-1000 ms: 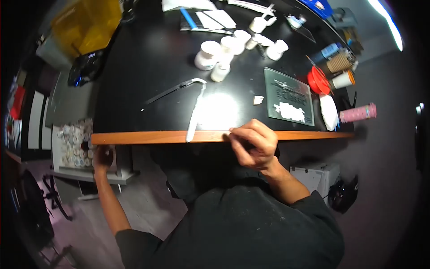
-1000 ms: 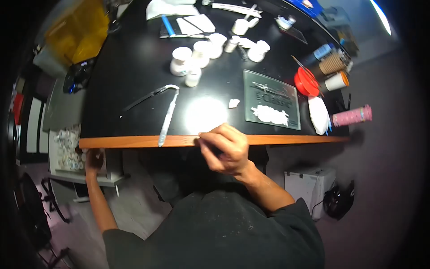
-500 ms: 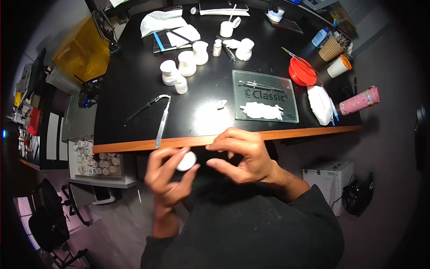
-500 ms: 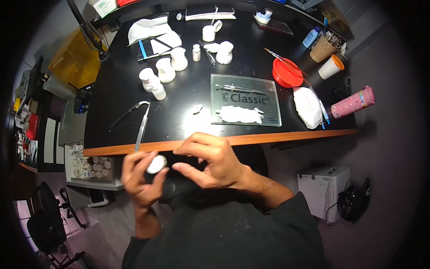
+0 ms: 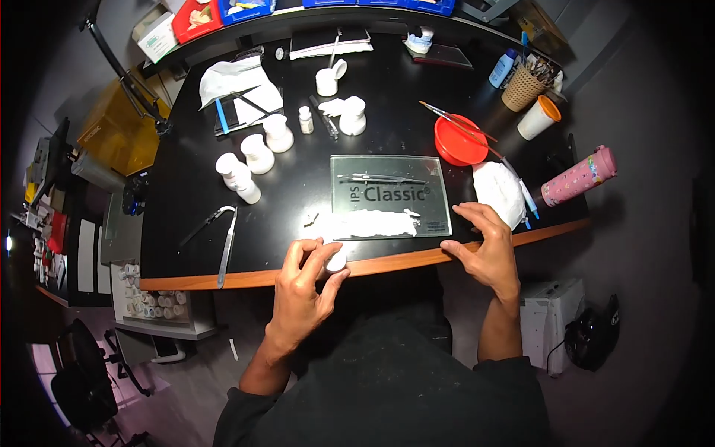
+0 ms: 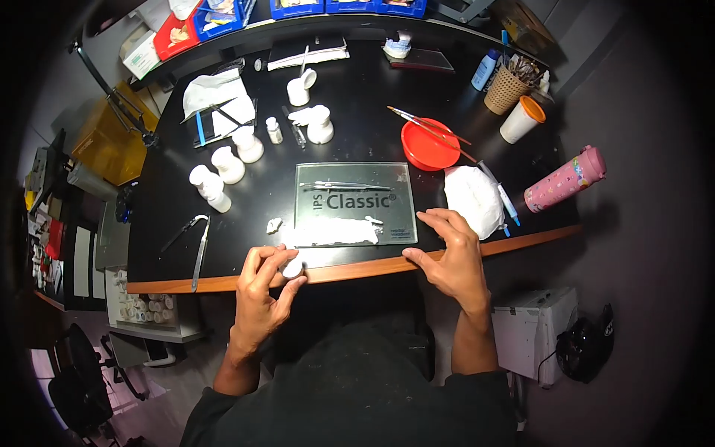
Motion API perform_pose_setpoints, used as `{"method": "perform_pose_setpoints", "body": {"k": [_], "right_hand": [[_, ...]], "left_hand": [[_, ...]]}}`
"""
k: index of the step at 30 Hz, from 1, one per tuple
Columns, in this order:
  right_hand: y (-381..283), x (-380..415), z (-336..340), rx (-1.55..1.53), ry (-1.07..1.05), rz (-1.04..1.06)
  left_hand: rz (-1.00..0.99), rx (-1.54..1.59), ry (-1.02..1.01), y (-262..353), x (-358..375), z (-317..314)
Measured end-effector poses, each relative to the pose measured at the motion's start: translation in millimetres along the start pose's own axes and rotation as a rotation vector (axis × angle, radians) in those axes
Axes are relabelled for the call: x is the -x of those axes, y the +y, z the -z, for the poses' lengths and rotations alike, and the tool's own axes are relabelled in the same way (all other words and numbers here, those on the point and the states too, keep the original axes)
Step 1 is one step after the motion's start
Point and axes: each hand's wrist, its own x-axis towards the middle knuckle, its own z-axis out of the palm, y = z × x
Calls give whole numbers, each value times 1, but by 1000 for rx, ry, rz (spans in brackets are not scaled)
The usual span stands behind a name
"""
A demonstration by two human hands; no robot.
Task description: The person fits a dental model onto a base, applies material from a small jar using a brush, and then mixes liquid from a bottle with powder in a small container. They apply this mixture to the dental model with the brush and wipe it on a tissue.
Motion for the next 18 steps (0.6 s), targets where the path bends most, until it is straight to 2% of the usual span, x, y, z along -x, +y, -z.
{"method": "perform_pose_setpoints", "body": {"k": [2,3,4,6,10,11,18], "right_hand": [[5,-7,8,-127,53,-138],[7,-16,15,-71,80,-146],[20,-25,18,98,119,-1],[24,-59,42,266,71,182],[56,-129,47,405,-149,221],[62,-146,44,370,-240,141],[73,-196,30,221,-483,3]], "left_hand": [[3,5,-1,2,-3,-6],[-3,6,8,-1,-4,-10],[-10,5,16,-2,-4,-12],[-50,-27,33,-5,-6,-16],[-88,-80,78,-12,-3,-22],[-92,-89,89,-13,-2,-23],[-95,-103,165,-16,1,-26]]}}
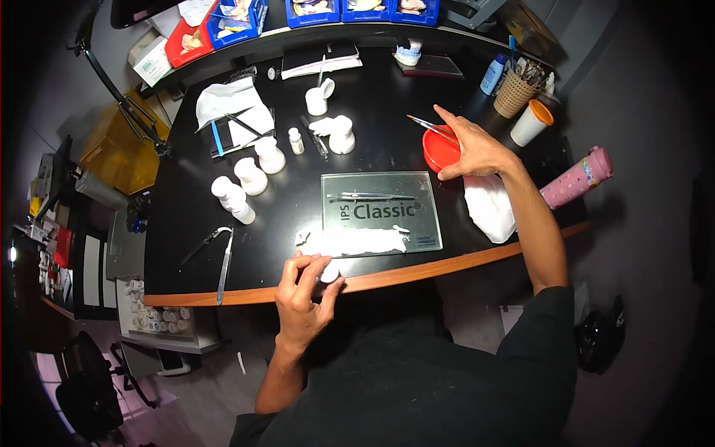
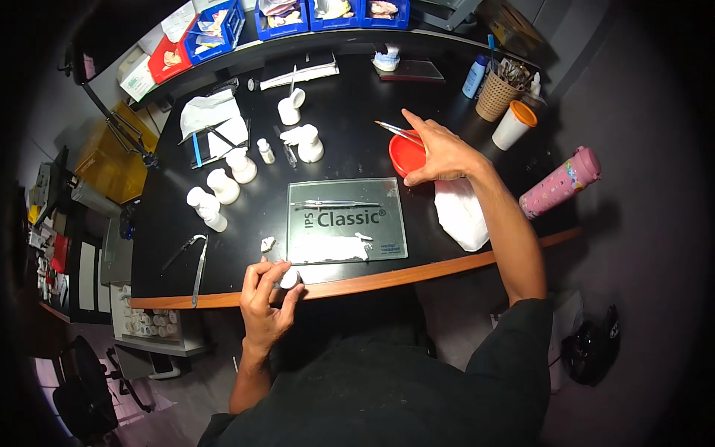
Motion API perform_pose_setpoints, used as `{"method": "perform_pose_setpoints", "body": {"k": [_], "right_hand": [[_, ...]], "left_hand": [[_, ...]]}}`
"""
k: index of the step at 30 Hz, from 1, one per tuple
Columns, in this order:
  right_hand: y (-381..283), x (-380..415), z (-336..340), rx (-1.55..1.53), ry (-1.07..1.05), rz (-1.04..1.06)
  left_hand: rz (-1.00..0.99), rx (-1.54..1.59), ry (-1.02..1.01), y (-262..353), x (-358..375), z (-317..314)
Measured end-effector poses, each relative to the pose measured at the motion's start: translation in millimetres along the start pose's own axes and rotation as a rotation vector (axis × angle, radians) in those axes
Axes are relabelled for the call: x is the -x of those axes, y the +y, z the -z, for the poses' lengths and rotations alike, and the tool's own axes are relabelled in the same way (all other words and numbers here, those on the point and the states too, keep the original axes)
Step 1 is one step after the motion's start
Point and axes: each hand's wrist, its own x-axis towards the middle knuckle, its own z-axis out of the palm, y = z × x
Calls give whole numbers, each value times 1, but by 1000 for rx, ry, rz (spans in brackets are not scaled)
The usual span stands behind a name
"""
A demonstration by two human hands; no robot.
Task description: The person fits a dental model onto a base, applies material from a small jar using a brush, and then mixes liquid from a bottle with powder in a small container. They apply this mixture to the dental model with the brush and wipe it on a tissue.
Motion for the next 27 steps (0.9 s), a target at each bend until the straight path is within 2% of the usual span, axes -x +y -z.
{"method": "perform_pose_setpoints", "body": {"k": [13,27], "right_hand": [[53,-66,16,69,128,-59],[110,-122,38,-93,201,-159]], "left_hand": [[-32,12,12,-3,-3,0],[-33,-42,27,-1,-7,0]]}}
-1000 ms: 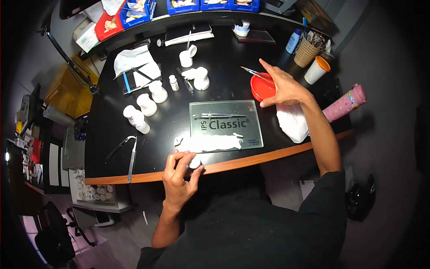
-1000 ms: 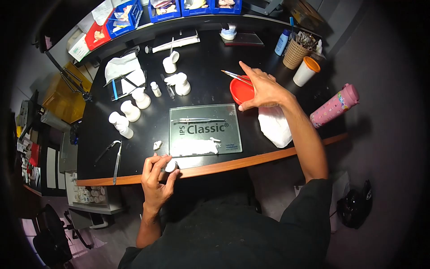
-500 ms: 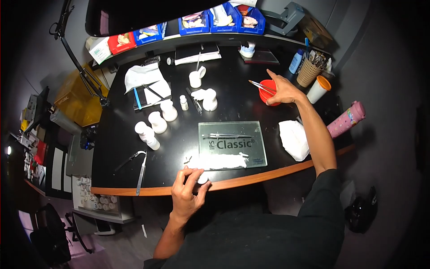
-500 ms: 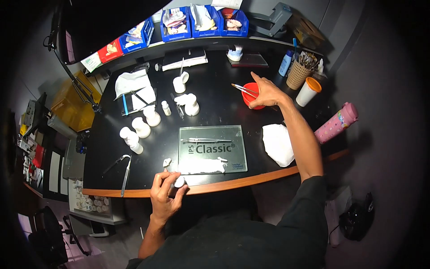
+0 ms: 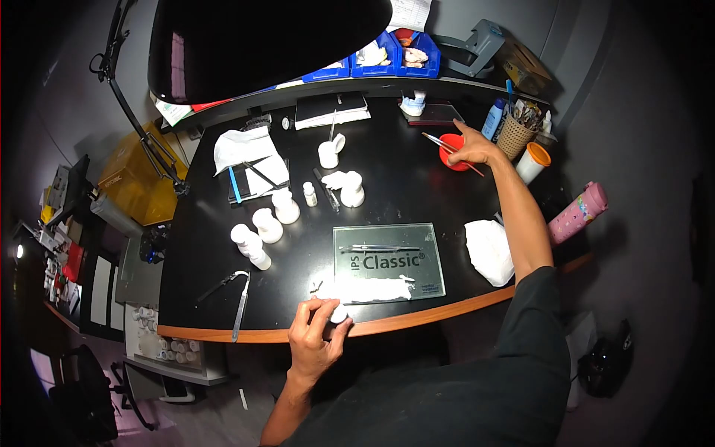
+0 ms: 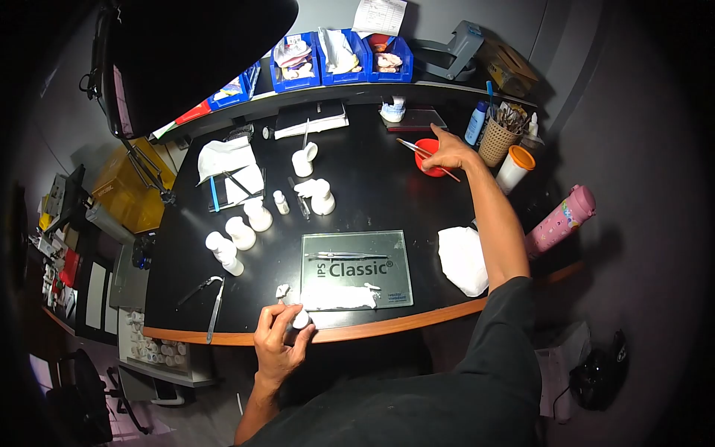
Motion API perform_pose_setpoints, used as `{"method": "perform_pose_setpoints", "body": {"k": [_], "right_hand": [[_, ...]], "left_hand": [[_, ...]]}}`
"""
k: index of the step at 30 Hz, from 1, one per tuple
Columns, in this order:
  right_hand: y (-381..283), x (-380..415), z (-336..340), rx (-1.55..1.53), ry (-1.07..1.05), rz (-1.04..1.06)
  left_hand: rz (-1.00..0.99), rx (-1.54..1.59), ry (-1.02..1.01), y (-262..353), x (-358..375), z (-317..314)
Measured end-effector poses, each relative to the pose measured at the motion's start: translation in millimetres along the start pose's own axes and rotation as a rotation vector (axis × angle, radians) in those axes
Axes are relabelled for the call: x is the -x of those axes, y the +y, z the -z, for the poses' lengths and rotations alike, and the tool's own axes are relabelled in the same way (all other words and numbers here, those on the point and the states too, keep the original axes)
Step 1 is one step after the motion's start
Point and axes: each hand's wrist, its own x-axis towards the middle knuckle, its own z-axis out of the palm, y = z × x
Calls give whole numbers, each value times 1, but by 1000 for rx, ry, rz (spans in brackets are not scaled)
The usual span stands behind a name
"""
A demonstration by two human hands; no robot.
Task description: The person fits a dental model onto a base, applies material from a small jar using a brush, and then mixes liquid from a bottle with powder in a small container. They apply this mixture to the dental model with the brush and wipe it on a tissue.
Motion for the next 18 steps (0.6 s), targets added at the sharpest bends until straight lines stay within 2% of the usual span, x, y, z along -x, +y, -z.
{"method": "perform_pose_setpoints", "body": {"k": [7,10,18], "right_hand": [[12,-6,7,47,29,-59],[14,-2,14,-77,-68,-79],[31,-14,5,13,-30,-46]], "left_hand": [[32,10,3,0,0,0],[20,1,3,-1,0,-1],[27,-6,-2,0,1,-1]]}}
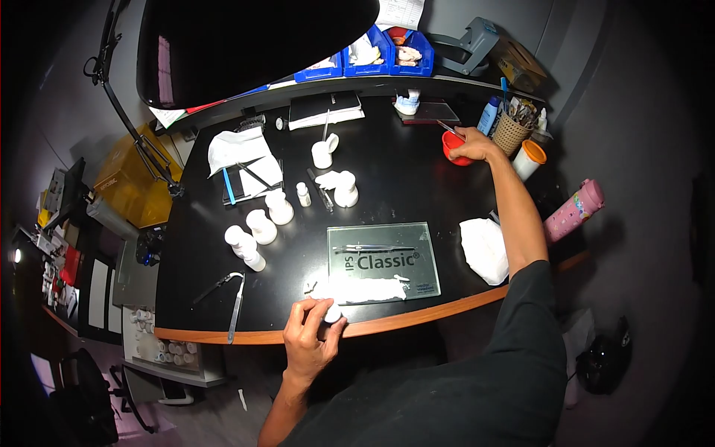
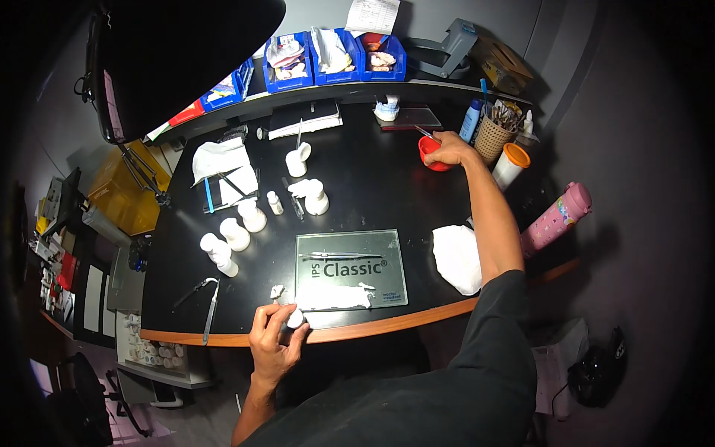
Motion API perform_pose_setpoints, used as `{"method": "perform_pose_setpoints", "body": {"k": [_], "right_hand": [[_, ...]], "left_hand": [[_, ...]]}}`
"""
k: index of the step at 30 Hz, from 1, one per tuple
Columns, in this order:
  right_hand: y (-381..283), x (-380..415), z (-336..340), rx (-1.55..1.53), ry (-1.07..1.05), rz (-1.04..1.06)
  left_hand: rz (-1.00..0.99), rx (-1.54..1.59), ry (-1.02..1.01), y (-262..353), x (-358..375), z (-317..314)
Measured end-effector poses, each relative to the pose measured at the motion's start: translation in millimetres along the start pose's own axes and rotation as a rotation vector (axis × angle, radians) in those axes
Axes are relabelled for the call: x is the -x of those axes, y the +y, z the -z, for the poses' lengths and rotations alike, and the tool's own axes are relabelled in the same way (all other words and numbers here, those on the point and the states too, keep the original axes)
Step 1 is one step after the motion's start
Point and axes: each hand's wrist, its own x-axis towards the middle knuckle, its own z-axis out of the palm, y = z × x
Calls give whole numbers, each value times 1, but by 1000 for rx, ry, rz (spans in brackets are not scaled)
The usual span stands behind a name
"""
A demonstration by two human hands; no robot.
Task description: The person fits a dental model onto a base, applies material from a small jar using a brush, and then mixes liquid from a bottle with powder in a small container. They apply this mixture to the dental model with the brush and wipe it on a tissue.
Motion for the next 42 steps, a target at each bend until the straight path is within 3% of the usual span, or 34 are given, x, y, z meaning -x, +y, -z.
{"method": "perform_pose_setpoints", "body": {"k": [7,11,15,17,19,21,28,34,37,42], "right_hand": [[-7,7,3,-17,-1,-27],[-37,32,7,266,195,-34],[-88,119,-2,146,228,476],[-129,183,-8,-59,-83,406],[-137,231,-31,-46,-192,462],[-149,276,-49,47,-241,391],[-153,320,-95,-118,87,305],[-148,322,-93,-33,145,96],[-133,317,-96,106,234,130],[-140,305,-92,151,280,-15]], "left_hand": [[19,13,5,1,0,0],[1,25,8,0,-1,0],[-9,26,-22,0,-1,2],[16,54,-57,2,-2,3],[23,83,-89,7,-7,6],[19,104,-101,6,-9,7],[47,163,-152,12,-23,7],[-2,250,-198,10,-41,-22],[15,282,-225,15,-50,-38],[47,337,-211,15,-65,-56]]}}
